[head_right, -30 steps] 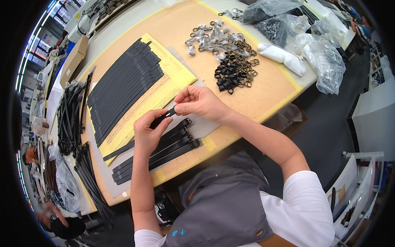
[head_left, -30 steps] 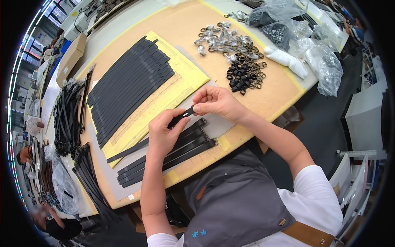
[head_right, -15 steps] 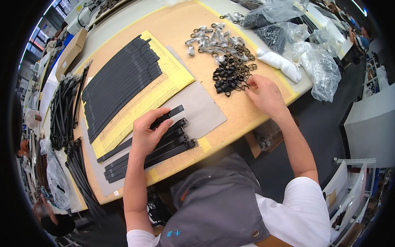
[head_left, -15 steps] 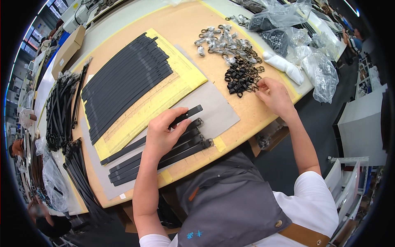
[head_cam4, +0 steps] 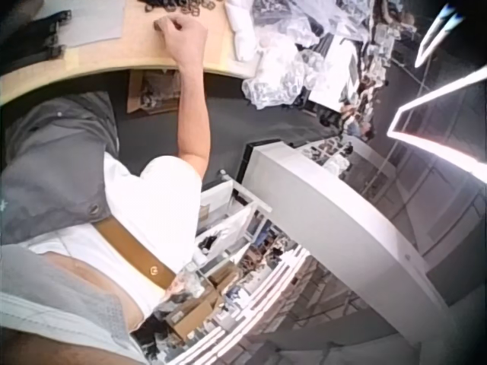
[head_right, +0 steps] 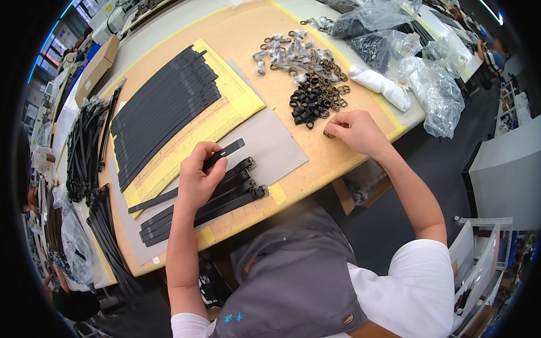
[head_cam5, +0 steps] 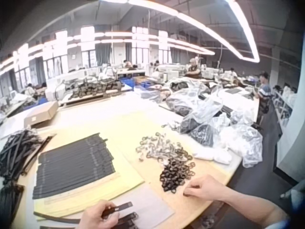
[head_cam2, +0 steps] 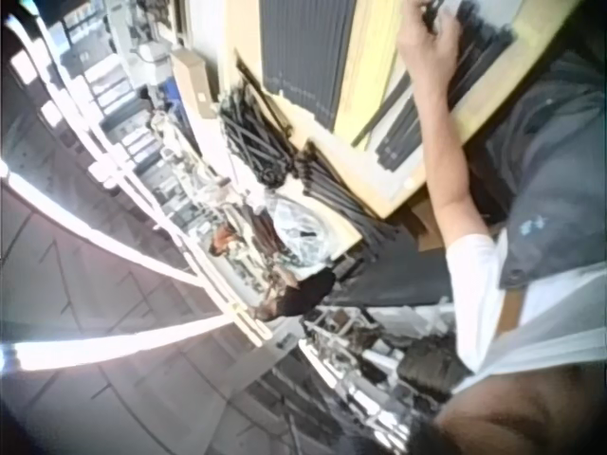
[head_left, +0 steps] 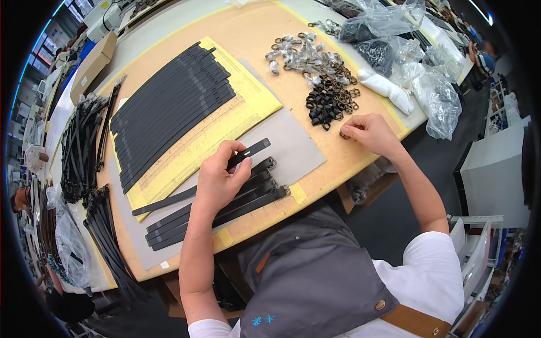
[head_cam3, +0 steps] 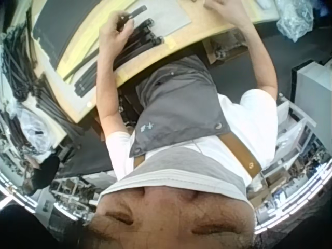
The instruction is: The person assembles black leather belt straps by attaching metal buckles to the ends. They pick up a strap and a buckle, align the buckle with the strap's end, and press it into place. The person repeats this process for multiple straps, stacking the finished items on the table.
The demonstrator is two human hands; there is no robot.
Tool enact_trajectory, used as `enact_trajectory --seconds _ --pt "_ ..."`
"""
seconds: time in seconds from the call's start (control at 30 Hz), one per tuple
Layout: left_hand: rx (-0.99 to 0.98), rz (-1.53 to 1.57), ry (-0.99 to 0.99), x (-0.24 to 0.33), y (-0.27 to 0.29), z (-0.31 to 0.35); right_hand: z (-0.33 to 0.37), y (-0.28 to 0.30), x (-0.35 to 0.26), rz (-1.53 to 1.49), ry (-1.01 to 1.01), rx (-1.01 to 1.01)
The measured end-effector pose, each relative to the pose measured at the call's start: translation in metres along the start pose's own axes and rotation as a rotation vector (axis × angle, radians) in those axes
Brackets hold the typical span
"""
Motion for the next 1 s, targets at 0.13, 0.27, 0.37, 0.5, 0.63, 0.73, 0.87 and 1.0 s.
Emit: enact_trajectory --seconds 0.13,0.27,0.37,0.5,0.63,0.73,0.87,1.0 --pt "-0.007 0.049 -0.002 0.0 -0.001 0.001 0.015 0.005 -0.003 0.055 0.013 0.082" --pt "-0.017 0.059 -0.025 0.002 0.0 0.002 0.02 0.017 -0.009 0.091 0.165 0.073" --pt "-0.025 0.04 -0.047 0.001 0.0 0.001 0.021 0.017 -0.007 0.157 0.286 -0.021" --pt "-0.024 0.042 -0.051 0.002 0.001 0.0 0.018 0.014 -0.004 0.225 0.408 -0.056" --pt "-0.019 0.034 -0.021 0.002 0.001 0.0 0.013 0.012 -0.01 0.213 0.304 -0.148" --pt "-0.018 0.038 -0.004 0.002 0.001 0.001 0.008 0.005 -0.011 0.067 0.252 -0.19" --pt "-0.026 0.047 -0.013 0.001 0.001 0.0 0.004 -0.027 -0.02 -0.387 0.263 -0.206" --pt "-0.007 0.055 -0.028 0.001 0.003 0.003 0.001 -0.045 -0.05 -0.648 0.238 -0.343"
Point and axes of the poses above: each hand's wrist, its own z-axis away from the middle knuckle, its own y-axis out of the back of the hand, x = y × z, the point moved 3 cm from there along -z, towards the middle knuckle, and after that the axes turned 5 degrees about -y, right-handed, at the moved point
